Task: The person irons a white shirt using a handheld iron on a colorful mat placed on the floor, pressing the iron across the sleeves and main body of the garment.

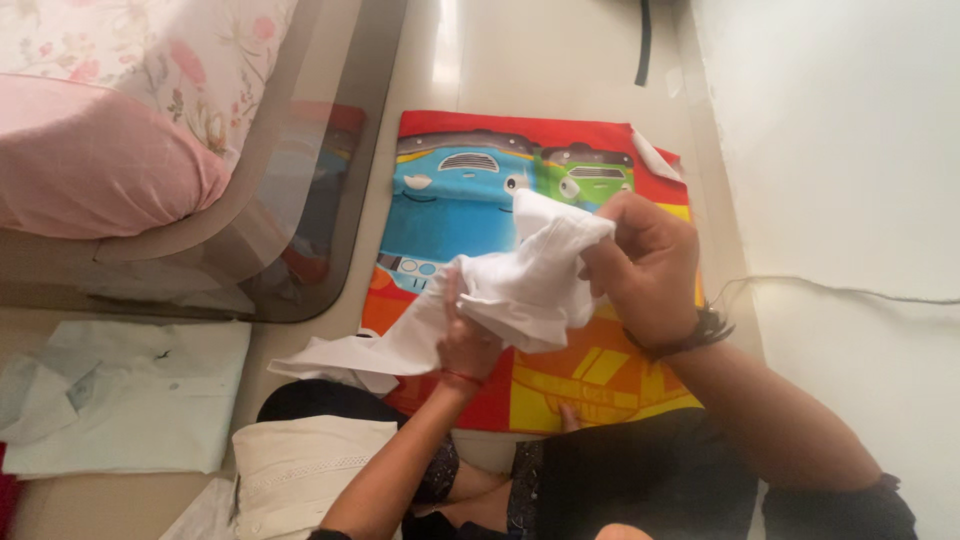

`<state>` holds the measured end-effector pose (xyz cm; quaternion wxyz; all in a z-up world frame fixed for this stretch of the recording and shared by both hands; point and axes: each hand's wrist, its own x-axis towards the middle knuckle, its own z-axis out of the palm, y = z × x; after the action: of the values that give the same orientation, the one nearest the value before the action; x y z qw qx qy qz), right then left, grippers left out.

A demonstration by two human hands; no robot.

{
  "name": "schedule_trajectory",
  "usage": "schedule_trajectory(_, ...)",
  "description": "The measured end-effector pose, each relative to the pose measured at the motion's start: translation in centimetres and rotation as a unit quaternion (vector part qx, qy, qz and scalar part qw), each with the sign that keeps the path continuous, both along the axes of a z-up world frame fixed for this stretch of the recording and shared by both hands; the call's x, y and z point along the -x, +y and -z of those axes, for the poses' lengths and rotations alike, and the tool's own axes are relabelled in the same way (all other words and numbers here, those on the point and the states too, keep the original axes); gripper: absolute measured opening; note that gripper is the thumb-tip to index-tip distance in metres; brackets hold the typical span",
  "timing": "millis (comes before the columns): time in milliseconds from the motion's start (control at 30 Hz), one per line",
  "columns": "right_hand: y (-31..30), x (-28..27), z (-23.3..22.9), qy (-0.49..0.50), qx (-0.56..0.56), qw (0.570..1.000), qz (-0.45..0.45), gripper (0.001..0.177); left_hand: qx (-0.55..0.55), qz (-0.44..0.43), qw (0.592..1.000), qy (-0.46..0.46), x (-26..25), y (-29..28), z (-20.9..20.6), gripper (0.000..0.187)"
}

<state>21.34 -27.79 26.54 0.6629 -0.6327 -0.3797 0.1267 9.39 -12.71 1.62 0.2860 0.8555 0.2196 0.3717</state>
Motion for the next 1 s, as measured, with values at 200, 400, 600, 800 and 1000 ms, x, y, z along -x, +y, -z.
schedule_trajectory(200,-3.2,-1.2,-3.9,-0.128,-0.019,0.987,0.1,0.005,0.035,-0.114,0.989,-0.087,6.0,6.4,-5.9,0.026)
schedule_trajectory(400,-4.5,-2.4,-7.5,-0.155,-0.061,0.974,0.151,0.011,0.016,-0.033,0.959,-0.282,11.2,12.6,-20.4,0.022)
schedule_trajectory(600,0.7,-13.4,-5.3,-0.083,-0.037,0.995,0.05,0.018,0.228,0.108,0.942,-0.222,3.5,19.4,-24.4,0.032)
schedule_trajectory(800,8.2,-29.6,1.1,0.015,0.144,0.974,0.172,0.014,0.255,0.058,0.963,-0.068,-15.6,30.5,-18.2,0.04)
schedule_trajectory(1000,8.3,-36.9,0.5,-0.151,0.159,0.937,0.272,0.013,0.026,-0.029,0.995,-0.088,-22.1,35.6,-16.0,0.036)
